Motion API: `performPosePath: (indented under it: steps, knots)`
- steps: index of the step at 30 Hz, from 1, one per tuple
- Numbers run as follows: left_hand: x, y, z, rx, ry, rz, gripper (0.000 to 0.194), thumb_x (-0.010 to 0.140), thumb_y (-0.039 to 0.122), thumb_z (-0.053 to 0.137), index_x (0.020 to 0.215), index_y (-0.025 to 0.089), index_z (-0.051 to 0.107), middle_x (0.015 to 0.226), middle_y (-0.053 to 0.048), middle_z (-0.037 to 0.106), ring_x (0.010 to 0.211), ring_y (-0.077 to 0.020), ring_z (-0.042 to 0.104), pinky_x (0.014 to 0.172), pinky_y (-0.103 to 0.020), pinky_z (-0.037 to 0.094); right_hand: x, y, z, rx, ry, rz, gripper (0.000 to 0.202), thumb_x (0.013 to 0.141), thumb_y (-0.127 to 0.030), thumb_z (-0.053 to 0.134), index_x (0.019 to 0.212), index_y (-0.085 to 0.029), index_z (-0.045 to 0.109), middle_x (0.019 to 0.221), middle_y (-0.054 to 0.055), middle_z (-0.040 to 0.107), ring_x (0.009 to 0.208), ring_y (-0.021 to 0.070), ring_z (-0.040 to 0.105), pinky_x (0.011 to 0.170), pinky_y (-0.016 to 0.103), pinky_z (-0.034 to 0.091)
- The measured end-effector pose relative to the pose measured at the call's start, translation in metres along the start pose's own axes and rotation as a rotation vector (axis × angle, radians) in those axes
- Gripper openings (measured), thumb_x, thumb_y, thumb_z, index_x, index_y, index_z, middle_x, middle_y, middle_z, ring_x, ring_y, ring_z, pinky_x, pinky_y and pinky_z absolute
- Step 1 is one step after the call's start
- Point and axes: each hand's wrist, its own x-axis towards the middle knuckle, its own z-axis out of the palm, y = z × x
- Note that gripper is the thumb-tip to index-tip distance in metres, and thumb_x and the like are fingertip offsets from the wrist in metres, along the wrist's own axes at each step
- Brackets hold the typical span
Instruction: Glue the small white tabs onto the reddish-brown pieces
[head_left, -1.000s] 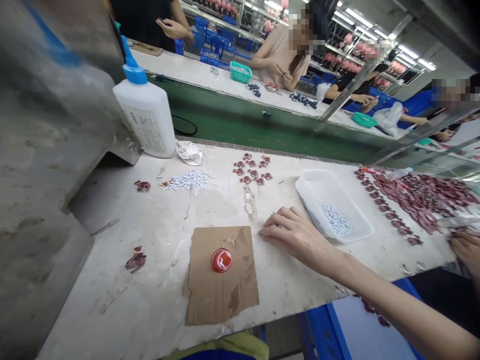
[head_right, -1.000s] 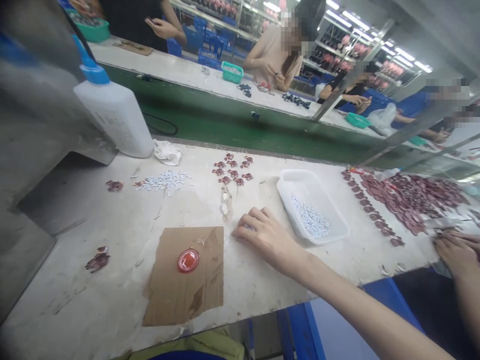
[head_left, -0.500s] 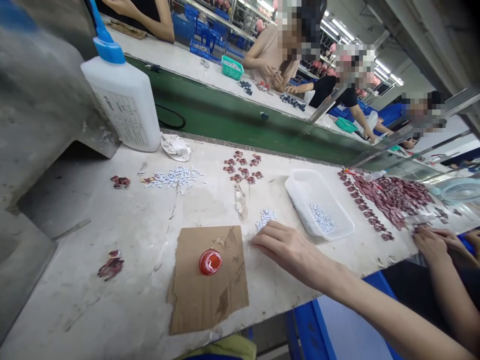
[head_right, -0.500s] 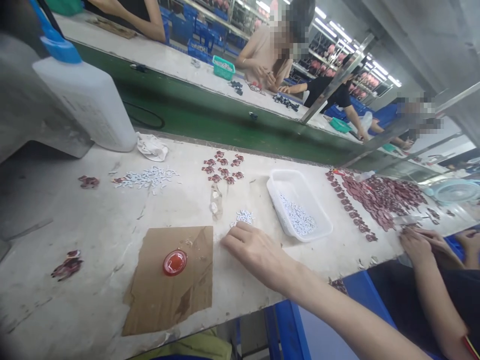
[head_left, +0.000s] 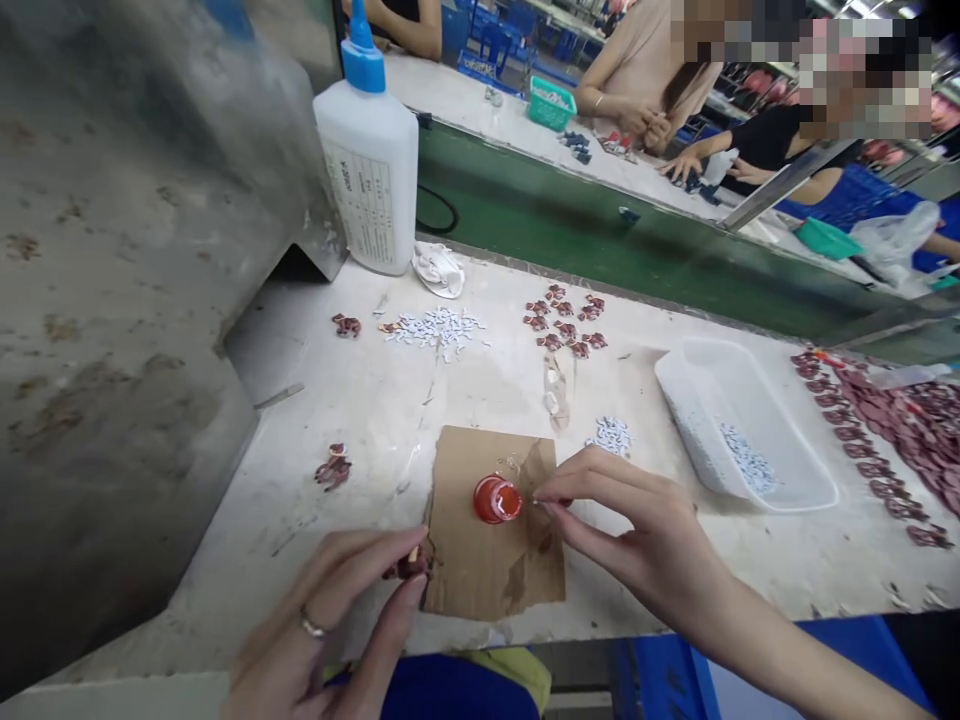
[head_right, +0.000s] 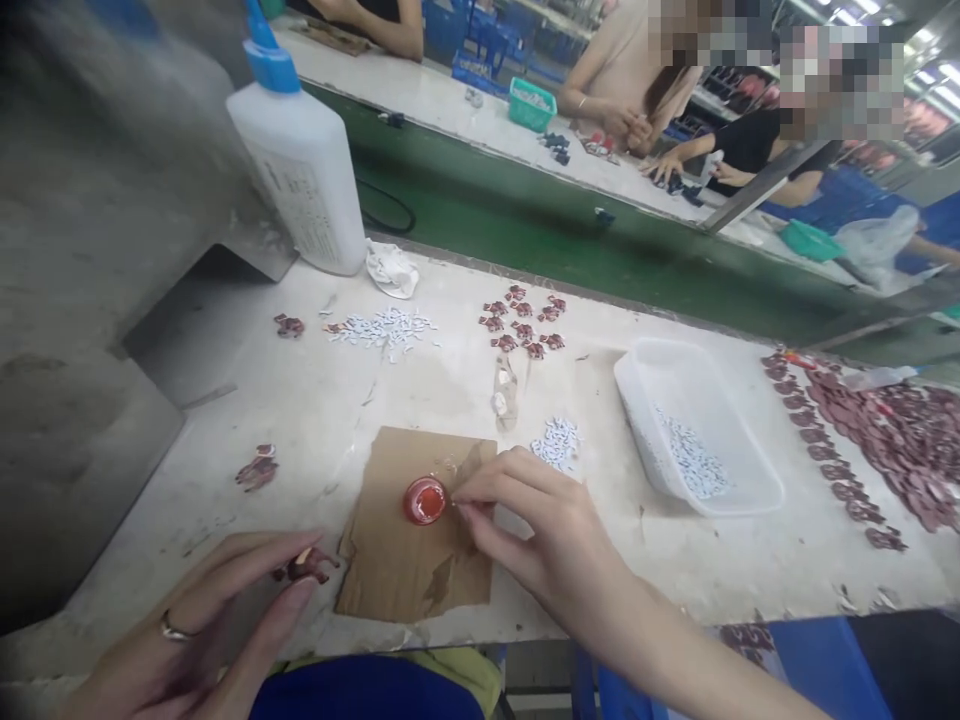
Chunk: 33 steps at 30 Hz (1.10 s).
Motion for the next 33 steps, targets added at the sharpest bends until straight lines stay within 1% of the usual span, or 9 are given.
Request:
performPosePath:
  steps: [3, 6, 10, 17, 22, 25, 29, 31, 33]
  knots:
    - [0.002, 0.002, -0.001, 0.012, -0.007, 0.008, 0.023, 0.095, 0.022, 0.066, 0.117, 0.03, 0.067, 0.109, 0.008, 0.071, 0.094, -0.0023, 0.071, 0.092, -0.004, 0.053, 0.002, -0.001, 0.007, 0.024, 0.014, -0.006, 0.018, 0.098, -0.01, 0.064, 0.107, -0.023, 0.072, 0.1, 0.0, 0.073, 0.091, 0.0101, 0.067, 0.077, 0.022, 0.053]
    - [0.003, 0.002, -0.003, 0.063, -0.018, 0.003, 0.019, 0.095, 0.027, 0.067, 0.114, 0.031, 0.068, 0.105, 0.011, 0.073, 0.088, 0.0007, 0.071, 0.091, 0.001, 0.05, 0.002, 0.002, 0.011, 0.027, 0.026, -0.009, 0.02, 0.097, -0.008, 0.066, 0.108, -0.023, 0.072, 0.101, -0.001, 0.075, 0.091, 0.0095, 0.069, 0.079, 0.021, 0.055]
    - [0.005, 0.003, -0.006, 0.075, -0.09, 0.016, 0.016, 0.096, 0.026, 0.066, 0.11, 0.031, 0.066, 0.102, 0.012, 0.072, 0.089, 0.0012, 0.071, 0.089, 0.001, 0.051, 0.001, 0.004, 0.013, 0.019, 0.051, -0.005, 0.02, 0.095, -0.007, 0.067, 0.106, -0.023, 0.072, 0.098, -0.001, 0.076, 0.089, 0.0101, 0.07, 0.079, 0.022, 0.056]
    - [0.005, 0.004, -0.007, 0.079, -0.104, 0.011, 0.017, 0.096, 0.024, 0.065, 0.111, 0.031, 0.066, 0.104, 0.012, 0.072, 0.093, 0.0023, 0.071, 0.091, 0.001, 0.05, 0.001, 0.001, 0.012, -0.001, 0.036, -0.022, 0.02, 0.095, -0.005, 0.065, 0.104, -0.022, 0.072, 0.098, 0.001, 0.076, 0.09, 0.012, 0.071, 0.079, 0.024, 0.057]
    - [0.005, 0.007, -0.004, 0.045, -0.102, -0.009, 0.019, 0.096, 0.026, 0.066, 0.113, 0.033, 0.067, 0.103, 0.014, 0.073, 0.09, 0.003, 0.072, 0.09, 0.003, 0.05, -0.001, 0.002, 0.01, 0.004, 0.055, -0.005, 0.02, 0.094, -0.006, 0.067, 0.102, -0.023, 0.072, 0.097, 0.0, 0.076, 0.089, 0.012, 0.071, 0.078, 0.025, 0.058]
    - [0.008, 0.009, 0.0, 0.01, -0.073, 0.03, 0.019, 0.095, 0.021, 0.068, 0.111, 0.031, 0.067, 0.103, 0.014, 0.074, 0.09, 0.002, 0.072, 0.092, 0.0, 0.052, 0.0, -0.007, 0.01, 0.062, 0.098, 0.014, 0.021, 0.091, -0.005, 0.069, 0.099, -0.024, 0.072, 0.095, -0.001, 0.076, 0.088, 0.011, 0.072, 0.077, 0.023, 0.058]
    - [0.011, 0.012, 0.005, -0.033, -0.086, 0.142, 0.019, 0.093, 0.014, 0.068, 0.107, 0.027, 0.067, 0.102, 0.012, 0.075, 0.091, 0.0022, 0.072, 0.094, 0.0, 0.052, 0.003, -0.027, 0.019, 0.252, 0.107, 0.013, 0.02, 0.088, -0.003, 0.07, 0.094, -0.022, 0.072, 0.09, -0.001, 0.077, 0.088, 0.0115, 0.074, 0.077, 0.022, 0.06]
    - [0.01, 0.014, 0.007, -0.066, -0.086, 0.144, 0.021, 0.092, 0.011, 0.068, 0.108, 0.025, 0.067, 0.102, 0.01, 0.076, 0.092, 0.0003, 0.073, 0.092, -0.003, 0.055, 0.005, -0.036, 0.026, 0.341, 0.111, -0.012, 0.02, 0.086, -0.001, 0.07, 0.092, -0.02, 0.071, 0.09, 0.001, 0.078, 0.088, 0.0128, 0.075, 0.078, 0.024, 0.062]
    - [0.007, 0.016, 0.007, -0.082, -0.081, 0.095, 0.023, 0.092, 0.011, 0.068, 0.11, 0.026, 0.067, 0.103, 0.009, 0.076, 0.093, -0.0019, 0.073, 0.092, -0.007, 0.058, 0.007, -0.041, 0.031, 0.4, 0.109, -0.023, 0.02, 0.086, 0.0, 0.07, 0.091, -0.019, 0.072, 0.091, 0.002, 0.079, 0.086, 0.0134, 0.076, 0.079, 0.025, 0.063]
